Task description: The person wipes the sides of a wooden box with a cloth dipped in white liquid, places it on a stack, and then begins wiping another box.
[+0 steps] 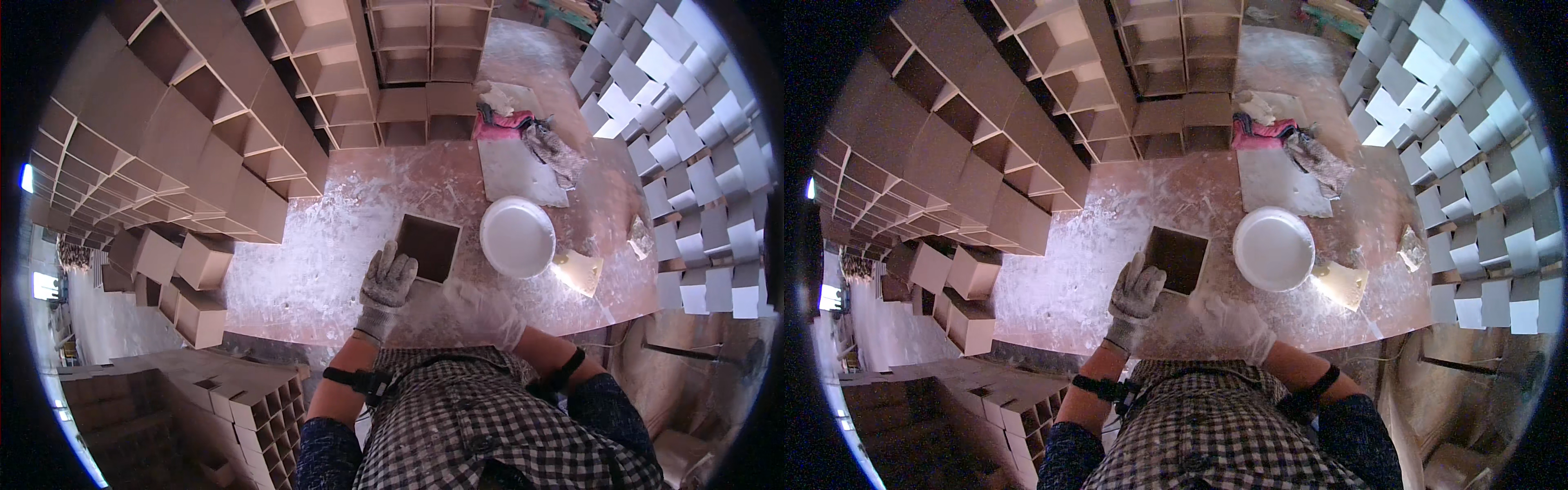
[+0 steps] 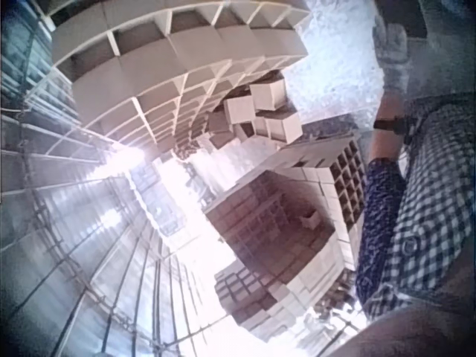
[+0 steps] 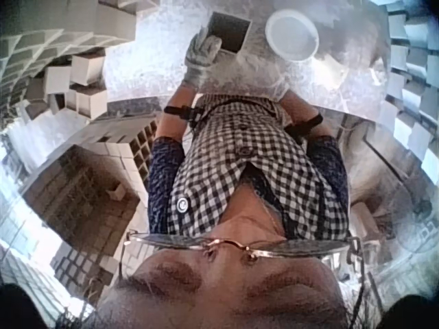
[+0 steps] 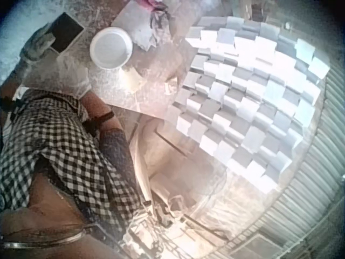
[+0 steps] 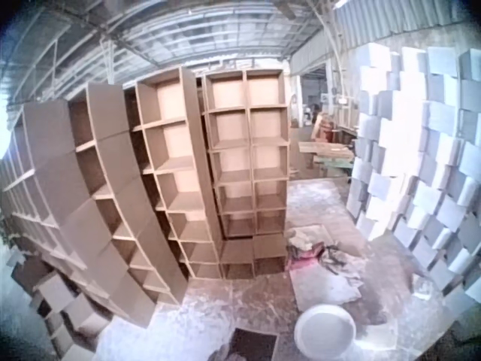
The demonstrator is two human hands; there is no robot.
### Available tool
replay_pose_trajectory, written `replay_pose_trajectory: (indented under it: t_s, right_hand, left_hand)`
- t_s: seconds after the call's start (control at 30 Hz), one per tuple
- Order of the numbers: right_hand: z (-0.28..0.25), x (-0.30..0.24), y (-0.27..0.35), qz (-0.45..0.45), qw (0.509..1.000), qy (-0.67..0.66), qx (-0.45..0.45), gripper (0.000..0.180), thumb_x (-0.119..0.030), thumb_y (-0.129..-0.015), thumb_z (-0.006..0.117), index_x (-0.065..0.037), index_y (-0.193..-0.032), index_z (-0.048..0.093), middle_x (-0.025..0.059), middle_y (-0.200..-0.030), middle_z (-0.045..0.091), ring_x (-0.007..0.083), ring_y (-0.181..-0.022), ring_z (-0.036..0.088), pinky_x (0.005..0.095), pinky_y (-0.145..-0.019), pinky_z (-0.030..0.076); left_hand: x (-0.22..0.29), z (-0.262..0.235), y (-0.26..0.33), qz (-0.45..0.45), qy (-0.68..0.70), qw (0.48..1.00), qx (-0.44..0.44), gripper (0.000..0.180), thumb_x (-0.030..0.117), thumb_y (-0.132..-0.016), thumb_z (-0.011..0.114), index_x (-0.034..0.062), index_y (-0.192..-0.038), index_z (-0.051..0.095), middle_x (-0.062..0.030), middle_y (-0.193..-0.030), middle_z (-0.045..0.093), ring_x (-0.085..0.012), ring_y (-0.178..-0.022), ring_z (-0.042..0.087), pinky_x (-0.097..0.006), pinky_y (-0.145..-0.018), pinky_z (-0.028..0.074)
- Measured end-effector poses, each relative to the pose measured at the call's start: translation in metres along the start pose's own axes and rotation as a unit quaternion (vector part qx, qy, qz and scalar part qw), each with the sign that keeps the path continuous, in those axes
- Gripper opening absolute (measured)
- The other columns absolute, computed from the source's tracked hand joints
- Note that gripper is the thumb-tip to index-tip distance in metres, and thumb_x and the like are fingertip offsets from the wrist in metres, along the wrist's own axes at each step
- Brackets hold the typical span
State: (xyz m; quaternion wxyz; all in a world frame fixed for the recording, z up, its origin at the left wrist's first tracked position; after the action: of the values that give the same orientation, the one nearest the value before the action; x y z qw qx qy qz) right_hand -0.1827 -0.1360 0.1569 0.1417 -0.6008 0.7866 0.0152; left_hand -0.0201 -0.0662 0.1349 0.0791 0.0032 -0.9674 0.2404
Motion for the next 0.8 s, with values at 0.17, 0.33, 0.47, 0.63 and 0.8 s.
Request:
replay_pose_trajectory:
  t_s: [0.17,0.33,0.47,0.63,0.8]
  right_hand:
    - [-0.011,0.008,0.045,-0.074,0.994,-0.064,0.042,0.038,-0.022,-0.089,0.055,-0.008,-0.125,0.051,0.0060,-0.096,0.060,0.0211,-0.076,0.062,0.0335,-0.060,0.052]
    - [-0.011,0.055,0.068,0.361,0.569,-0.726,0.134,0.044,-0.016,-0.089,0.059,-0.007,-0.131,0.050,0.0073,-0.115,0.060,0.0199,-0.102,0.058,0.0310,-0.086,0.049]
    - [-0.013,0.065,0.063,0.340,0.427,-0.813,0.202,0.055,-0.021,-0.090,0.059,-0.006,-0.138,0.040,0.0075,-0.122,0.055,0.0197,-0.110,0.053,0.0351,-0.093,0.046]
    - [-0.010,0.071,0.071,0.300,0.397,-0.836,0.231,0.072,-0.037,-0.087,0.061,-0.002,-0.141,0.030,0.0114,-0.130,0.048,0.0226,-0.114,0.051,0.0375,-0.091,0.047]
    - [-0.026,0.063,0.067,0.266,0.359,-0.875,0.186,0.071,-0.038,-0.089,0.059,-0.003,-0.142,0.028,0.0131,-0.129,0.048,0.0259,-0.112,0.053,0.0408,-0.091,0.049]
  left_hand:
    - [0.013,-0.029,-0.023,-0.025,0.036,0.998,-0.042,0.045,0.014,-0.074,0.063,0.0110,-0.118,0.055,-0.0102,-0.119,0.056,-0.0311,-0.131,0.039,-0.050,-0.104,0.034]
    - [0.027,-0.020,-0.078,-0.074,0.165,0.979,-0.095,0.030,0.017,-0.082,0.058,0.0126,-0.111,0.060,-0.0099,-0.113,0.062,-0.0309,-0.115,0.054,-0.046,-0.096,0.043]
    - [-0.001,0.051,-0.079,-0.185,0.062,0.906,-0.376,0.033,0.019,-0.081,0.053,0.0104,-0.112,0.059,-0.0151,-0.113,0.061,-0.0341,-0.106,0.059,-0.044,-0.092,0.046]
    - [0.019,0.043,-0.089,-0.186,0.038,0.832,-0.521,0.064,0.016,-0.079,0.053,0.0146,-0.140,0.035,-0.0158,-0.145,0.033,-0.0340,-0.128,0.042,-0.047,-0.102,0.039]
    - [0.006,0.019,-0.046,-0.144,0.036,0.880,-0.451,0.069,0.023,-0.079,0.059,0.0188,-0.143,0.031,-0.0182,-0.147,0.029,-0.0339,-0.129,0.040,-0.045,-0.103,0.040]
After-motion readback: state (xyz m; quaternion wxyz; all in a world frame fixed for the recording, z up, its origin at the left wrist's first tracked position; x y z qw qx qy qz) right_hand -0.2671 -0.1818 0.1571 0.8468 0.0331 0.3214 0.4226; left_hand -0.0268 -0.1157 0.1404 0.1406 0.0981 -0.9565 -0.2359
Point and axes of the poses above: each hand's wrist, its own y-axis away from the middle knuckle, its own z-axis out of the palm, x = y × z, the point moved 6 cm from there along -y, towards the middle knuckle
